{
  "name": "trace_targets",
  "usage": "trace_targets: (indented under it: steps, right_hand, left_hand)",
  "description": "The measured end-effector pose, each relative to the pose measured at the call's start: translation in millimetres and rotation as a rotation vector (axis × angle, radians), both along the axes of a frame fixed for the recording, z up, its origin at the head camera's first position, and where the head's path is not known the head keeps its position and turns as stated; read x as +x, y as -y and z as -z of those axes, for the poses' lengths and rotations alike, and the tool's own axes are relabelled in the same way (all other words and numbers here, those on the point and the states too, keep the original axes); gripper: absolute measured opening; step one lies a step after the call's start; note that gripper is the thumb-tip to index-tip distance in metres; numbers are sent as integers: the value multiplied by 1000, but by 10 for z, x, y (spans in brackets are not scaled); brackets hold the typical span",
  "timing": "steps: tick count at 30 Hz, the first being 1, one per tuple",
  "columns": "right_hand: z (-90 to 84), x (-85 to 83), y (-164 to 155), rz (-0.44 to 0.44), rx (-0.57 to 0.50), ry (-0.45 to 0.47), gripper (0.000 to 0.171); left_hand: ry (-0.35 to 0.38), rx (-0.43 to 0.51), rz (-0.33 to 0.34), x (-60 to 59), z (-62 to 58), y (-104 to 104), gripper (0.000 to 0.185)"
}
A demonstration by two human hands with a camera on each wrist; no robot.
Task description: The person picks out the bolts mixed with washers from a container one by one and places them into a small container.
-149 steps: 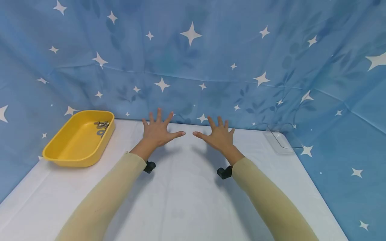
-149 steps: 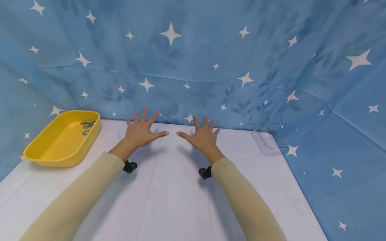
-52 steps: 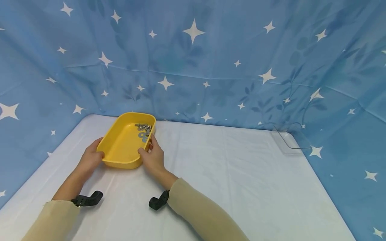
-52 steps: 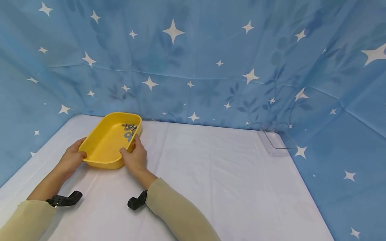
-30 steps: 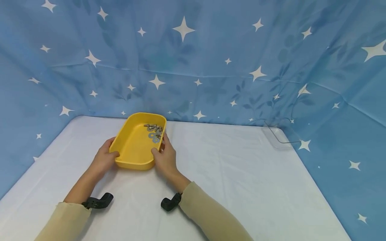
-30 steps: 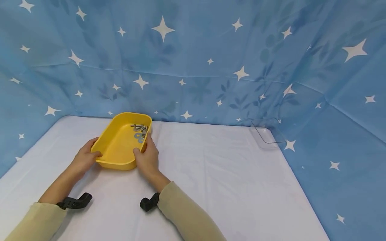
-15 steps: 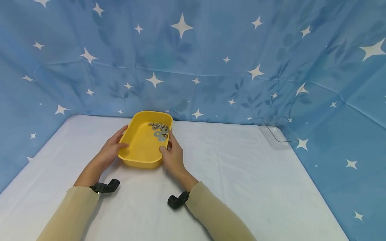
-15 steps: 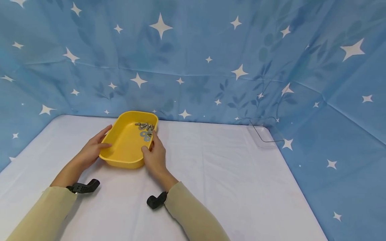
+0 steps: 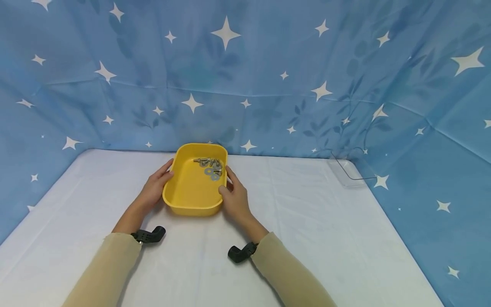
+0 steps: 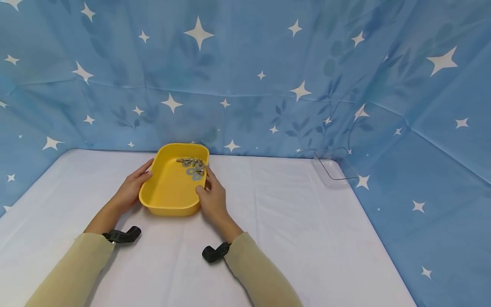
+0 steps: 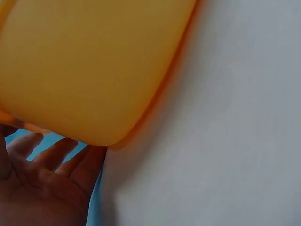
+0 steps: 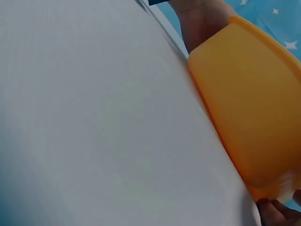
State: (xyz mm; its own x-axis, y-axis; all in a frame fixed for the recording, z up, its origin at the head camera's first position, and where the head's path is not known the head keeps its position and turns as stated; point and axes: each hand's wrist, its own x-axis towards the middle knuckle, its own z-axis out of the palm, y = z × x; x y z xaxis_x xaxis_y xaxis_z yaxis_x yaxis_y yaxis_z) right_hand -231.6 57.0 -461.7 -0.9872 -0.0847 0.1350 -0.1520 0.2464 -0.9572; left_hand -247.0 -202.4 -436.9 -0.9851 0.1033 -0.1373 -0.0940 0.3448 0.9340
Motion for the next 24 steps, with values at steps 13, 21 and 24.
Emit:
trace_targets:
  steps: [13,21,24]
  right_hand:
    - [37,-203,-494,-15,-115,8,77]
    - [21,-261,-792,-4,-18,-13,72]
    - [-5,-278,-890,-11,-1,-4,73]
  left_hand:
    - [-60,77,26,-141,72,-518,62]
    - [-90,152,34,-250,157,-769,65]
    - [-101,160,43,-282,174,-862,65]
